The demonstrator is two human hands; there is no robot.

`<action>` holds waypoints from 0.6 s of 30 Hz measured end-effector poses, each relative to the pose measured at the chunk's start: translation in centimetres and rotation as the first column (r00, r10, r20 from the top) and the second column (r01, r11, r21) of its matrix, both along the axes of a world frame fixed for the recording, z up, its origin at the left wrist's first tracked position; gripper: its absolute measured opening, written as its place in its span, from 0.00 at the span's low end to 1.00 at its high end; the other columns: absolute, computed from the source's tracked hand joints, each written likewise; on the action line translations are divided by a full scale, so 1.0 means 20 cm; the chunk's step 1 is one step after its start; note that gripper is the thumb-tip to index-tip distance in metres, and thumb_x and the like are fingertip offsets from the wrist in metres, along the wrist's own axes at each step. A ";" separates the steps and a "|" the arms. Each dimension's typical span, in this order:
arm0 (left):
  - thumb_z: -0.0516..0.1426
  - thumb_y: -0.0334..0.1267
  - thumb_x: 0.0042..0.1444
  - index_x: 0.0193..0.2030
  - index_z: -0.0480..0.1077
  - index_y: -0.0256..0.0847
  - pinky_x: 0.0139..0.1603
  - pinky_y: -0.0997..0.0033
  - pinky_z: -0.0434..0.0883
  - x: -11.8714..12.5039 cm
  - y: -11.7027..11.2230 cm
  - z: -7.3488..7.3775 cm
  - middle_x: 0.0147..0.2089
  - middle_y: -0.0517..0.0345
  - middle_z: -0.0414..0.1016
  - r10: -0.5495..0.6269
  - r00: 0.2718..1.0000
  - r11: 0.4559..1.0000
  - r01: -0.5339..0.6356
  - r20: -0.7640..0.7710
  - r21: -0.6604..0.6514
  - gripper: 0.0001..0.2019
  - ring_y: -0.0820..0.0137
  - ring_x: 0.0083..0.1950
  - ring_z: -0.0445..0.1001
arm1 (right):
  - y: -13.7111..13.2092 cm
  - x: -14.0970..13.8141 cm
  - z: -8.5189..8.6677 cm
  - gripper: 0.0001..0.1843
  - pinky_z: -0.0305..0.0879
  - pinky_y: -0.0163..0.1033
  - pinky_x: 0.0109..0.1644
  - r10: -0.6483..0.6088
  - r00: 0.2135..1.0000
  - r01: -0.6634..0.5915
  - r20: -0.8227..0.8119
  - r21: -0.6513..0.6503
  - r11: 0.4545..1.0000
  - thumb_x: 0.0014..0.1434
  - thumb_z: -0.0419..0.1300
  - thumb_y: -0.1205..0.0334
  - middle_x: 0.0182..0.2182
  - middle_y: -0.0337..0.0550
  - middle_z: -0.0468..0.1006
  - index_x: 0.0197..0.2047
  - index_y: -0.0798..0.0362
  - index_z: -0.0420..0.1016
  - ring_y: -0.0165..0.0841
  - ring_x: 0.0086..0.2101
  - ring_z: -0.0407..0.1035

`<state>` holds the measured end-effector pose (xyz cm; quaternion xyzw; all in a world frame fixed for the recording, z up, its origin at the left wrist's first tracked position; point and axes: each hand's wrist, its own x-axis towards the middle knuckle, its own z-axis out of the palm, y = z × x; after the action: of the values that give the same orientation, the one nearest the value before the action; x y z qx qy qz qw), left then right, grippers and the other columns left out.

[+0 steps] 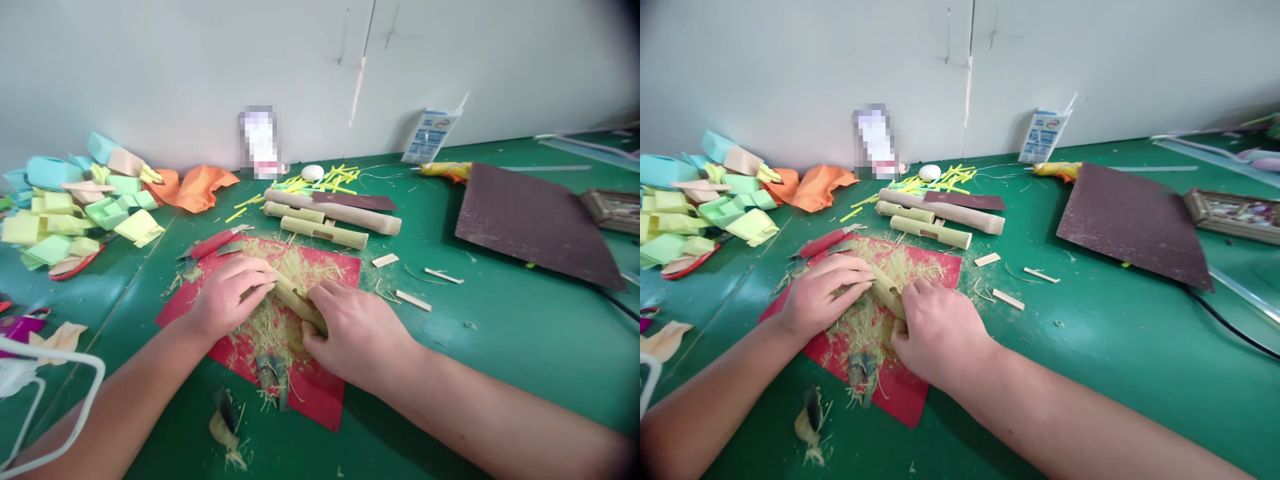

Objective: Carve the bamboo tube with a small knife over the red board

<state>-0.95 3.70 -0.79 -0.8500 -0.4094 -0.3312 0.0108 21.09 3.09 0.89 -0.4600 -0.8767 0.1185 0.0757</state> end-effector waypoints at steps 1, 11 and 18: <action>0.57 0.30 0.58 0.42 0.73 0.40 0.51 0.65 0.73 0.00 0.00 0.00 0.44 0.54 0.77 0.006 1.000 1.000 -0.006 -0.003 0.004 0.06 0.69 0.46 0.75 | 0.00 0.00 0.00 0.06 0.52 0.38 0.27 0.002 1.000 -0.002 0.001 0.004 1.000 0.53 0.52 0.61 0.31 0.41 0.73 0.33 0.52 0.67 0.35 0.30 0.70; 0.55 0.32 0.61 0.43 0.73 0.41 0.51 0.69 0.74 0.00 -0.02 -0.01 0.45 0.55 0.77 0.053 0.998 0.999 -0.053 -0.045 -0.005 0.06 0.70 0.46 0.76 | -0.01 0.00 -0.01 0.07 0.52 0.38 0.27 0.016 1.000 -0.016 -0.010 0.028 0.999 0.53 0.53 0.61 0.32 0.42 0.74 0.35 0.53 0.68 0.34 0.31 0.70; 0.56 0.31 0.60 0.43 0.73 0.41 0.51 0.69 0.74 0.01 -0.03 0.00 0.46 0.54 0.76 0.060 0.998 0.997 -0.059 0.015 -0.051 0.06 0.71 0.46 0.76 | 0.00 0.00 -0.01 0.06 0.50 0.38 0.27 0.016 1.000 -0.015 -0.022 0.021 1.000 0.52 0.52 0.62 0.32 0.42 0.73 0.33 0.53 0.67 0.34 0.30 0.70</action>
<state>-0.70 3.10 -0.72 -0.8347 -0.4428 -0.3274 -0.0045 21.12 3.04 0.62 -0.4509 -0.8806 0.1150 0.0893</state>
